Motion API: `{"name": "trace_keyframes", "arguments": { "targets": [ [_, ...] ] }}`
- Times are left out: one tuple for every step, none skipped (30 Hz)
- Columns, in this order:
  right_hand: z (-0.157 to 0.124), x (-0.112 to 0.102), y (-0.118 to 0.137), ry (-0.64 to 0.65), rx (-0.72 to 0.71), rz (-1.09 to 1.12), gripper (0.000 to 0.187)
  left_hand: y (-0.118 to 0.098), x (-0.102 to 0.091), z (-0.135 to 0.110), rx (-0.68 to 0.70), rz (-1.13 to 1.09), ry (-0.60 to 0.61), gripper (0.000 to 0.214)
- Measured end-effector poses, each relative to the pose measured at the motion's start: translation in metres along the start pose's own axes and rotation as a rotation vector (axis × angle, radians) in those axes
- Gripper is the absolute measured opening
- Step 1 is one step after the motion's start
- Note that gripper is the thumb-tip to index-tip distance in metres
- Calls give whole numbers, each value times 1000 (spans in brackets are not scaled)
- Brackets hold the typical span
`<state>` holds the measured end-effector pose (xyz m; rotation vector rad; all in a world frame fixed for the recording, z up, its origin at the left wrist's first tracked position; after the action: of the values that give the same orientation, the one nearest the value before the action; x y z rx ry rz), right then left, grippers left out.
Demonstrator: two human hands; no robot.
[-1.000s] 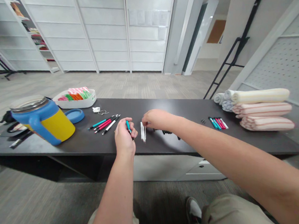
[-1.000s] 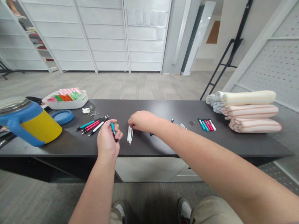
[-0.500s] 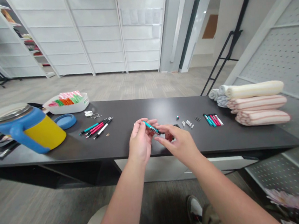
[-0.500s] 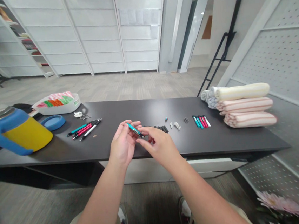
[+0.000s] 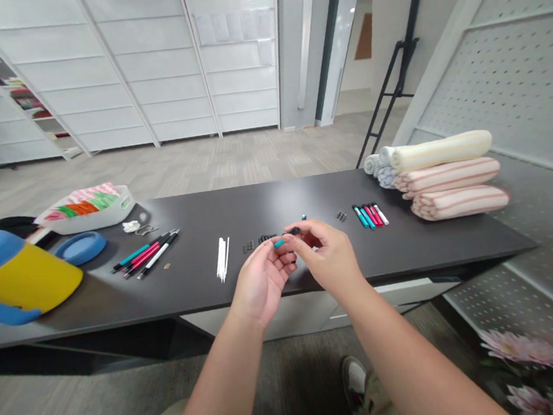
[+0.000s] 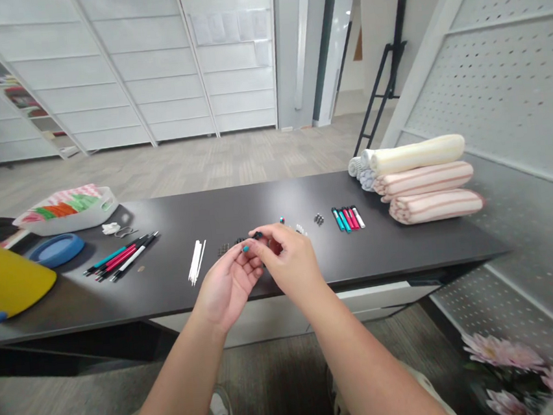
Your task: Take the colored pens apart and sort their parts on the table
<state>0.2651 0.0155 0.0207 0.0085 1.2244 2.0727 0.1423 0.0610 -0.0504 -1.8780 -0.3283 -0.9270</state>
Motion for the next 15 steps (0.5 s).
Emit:
{"name": "trace_keyframes", "arguments": {
  "targets": [
    [1, 0, 0, -14, 5, 17, 18, 0, 0, 0, -10, 3, 3, 19],
    [2, -1, 0, -30, 12, 33, 18, -1, -1, 0, -18, 3, 7, 19],
    [2, -1, 0, -45, 18, 48, 18, -1, -1, 0, -22, 1, 11, 19],
    [3, -1, 1, -59, 26, 62, 19, -2, -1, -1, -23, -2, 16, 19],
    [3, -1, 1, -71, 35, 77, 19, -3, -1, -1, -21, -5, 21, 18],
    [4, -2, 1, -83, 43, 94, 20, -3, -1, -1, -17, -7, 23, 18],
    [4, -2, 1, -96, 51, 114, 21, -4, -2, -1, -13, -11, 20, 17],
    [4, -2, 0, -111, 60, 136, 22, -5, -2, -1, -9, -15, 14, 16],
    [5, -3, 0, -131, 68, 159, 23, -6, -2, -1, -6, -19, 3, 15],
    [5, -5, -1, -156, 74, 182, 25, -7, -2, -1, -1, -24, -9, 15],
    [5, -7, -3, -181, 81, 204, 26, -8, -3, -1, 5, -27, -22, 15],
    [6, -9, -4, -207, 87, 222, 27, -8, -3, -1, 12, -27, -35, 15],
    [6, -11, -6, -234, 95, 234, 27, -9, -3, -1, 18, -23, -45, 15],
    [6, -13, -7, -258, 104, 242, 28, -9, -4, -1, 24, -17, -53, 15],
    [6, -15, -8, -278, 110, 246, 29, -10, -4, -1, 28, -9, -57, 16]
  ]
}}
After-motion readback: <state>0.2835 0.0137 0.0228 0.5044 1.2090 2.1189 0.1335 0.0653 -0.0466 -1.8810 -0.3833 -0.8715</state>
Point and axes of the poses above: each hand's wrist, its own z-axis towards the middle knuckle, its own x-axis out of the palm, y = z × x, the point moved 7 cm from there along z, towards the middle knuckle, and after that the axes turned 4 degrees about -y, right-handed, at the moved point
